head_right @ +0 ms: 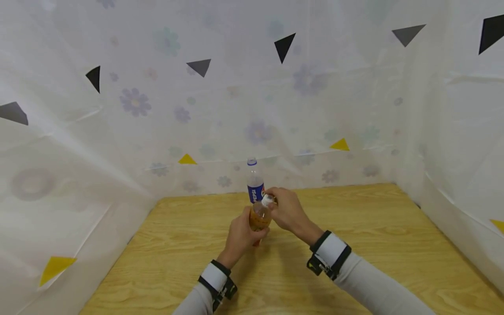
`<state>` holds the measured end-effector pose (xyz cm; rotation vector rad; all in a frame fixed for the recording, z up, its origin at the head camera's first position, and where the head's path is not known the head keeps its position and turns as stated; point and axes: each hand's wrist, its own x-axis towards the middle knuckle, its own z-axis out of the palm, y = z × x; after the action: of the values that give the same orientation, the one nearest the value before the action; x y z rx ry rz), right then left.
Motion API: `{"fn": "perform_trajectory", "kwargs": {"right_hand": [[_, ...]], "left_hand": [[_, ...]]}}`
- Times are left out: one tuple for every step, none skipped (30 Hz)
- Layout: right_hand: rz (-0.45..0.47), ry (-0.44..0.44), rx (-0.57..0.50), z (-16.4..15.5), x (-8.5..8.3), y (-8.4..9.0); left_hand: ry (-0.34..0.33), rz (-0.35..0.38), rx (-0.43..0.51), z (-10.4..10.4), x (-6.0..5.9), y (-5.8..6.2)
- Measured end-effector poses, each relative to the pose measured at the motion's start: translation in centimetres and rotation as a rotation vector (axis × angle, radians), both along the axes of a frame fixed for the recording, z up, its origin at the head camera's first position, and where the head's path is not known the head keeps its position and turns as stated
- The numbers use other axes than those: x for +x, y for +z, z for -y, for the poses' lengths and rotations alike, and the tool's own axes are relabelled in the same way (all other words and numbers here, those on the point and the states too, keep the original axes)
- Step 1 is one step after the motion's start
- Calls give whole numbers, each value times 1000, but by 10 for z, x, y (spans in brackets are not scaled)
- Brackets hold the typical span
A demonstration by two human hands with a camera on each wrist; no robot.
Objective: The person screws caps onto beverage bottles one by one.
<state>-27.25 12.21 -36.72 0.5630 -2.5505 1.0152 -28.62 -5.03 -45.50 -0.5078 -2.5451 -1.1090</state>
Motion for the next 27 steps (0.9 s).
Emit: {"fn": "perform_trajectory", "kwargs": {"right_hand": [[1,-5,-1,0,0,0],[1,-9,-1,0,0,-1],[4,-12,0,0,-1,-1],[8,-17,0,0,-1,-1],[11,-24,1,0,-2,-1],[15,-32,0,0,-2,-2],[21,-40,-3,0,-2,-2],[21,-45,-6,0,-2,-2],[19,-49,-11,-1,-2,-2],[17,-56,-17,-1,-2,-2],[16,-60,-22,-1,-2,-2],[15,-63,-27,-2,-1,-2],[15,-65,-33,-2,-1,-2],[15,-68,-35,-3,-1,-3],[18,-70,-38,-3,-1,-3],[22,-73,-39,-3,-1,-4],[23,-73,-39,-3,-1,-5],[23,-72,-38,-4,0,-5],[26,-72,-39,-4,0,-5],[29,-74,-36,-4,0,-5],[30,-76,-31,-4,0,-5],[29,-78,-21,-5,0,-5],[32,-83,-11,-5,0,-4],[40,-90,0,-5,0,-4],[49,-96,10,-5,0,-3],[56,-100,22,-5,-1,-3],[60,-103,31,-5,-1,-3]], "left_hand": [[-1,-4,0,0,0,0],[-3,-8,-2,0,0,-1],[-3,-11,-3,0,0,-1],[-3,-10,-4,0,0,-1],[-2,-11,-4,0,0,-1],[-3,-11,-2,1,0,-1],[-3,-6,-1,1,-1,-1],[-2,0,-2,1,-1,-1],[-3,5,0,1,-1,-1],[-4,11,0,1,-1,-1],[-4,14,0,1,-1,-1],[-4,16,0,0,-1,0],[-3,20,-3,0,-1,0],[-3,22,-3,0,0,0],[-4,22,-2,0,0,0],[-3,23,-2,0,0,0],[-3,24,-1,0,1,0],[-5,26,1,-1,1,-1],[-6,29,1,-1,0,-1],[-7,31,2,-1,0,-1],[-7,30,2,-1,0,-2],[-7,31,2,-1,0,-2],[-6,33,2,-1,0,-2],[-5,34,2,-1,0,-2],[-2,36,1,0,0,-2],[1,39,0,0,0,-1],[5,41,-1,0,1,-1]]}}
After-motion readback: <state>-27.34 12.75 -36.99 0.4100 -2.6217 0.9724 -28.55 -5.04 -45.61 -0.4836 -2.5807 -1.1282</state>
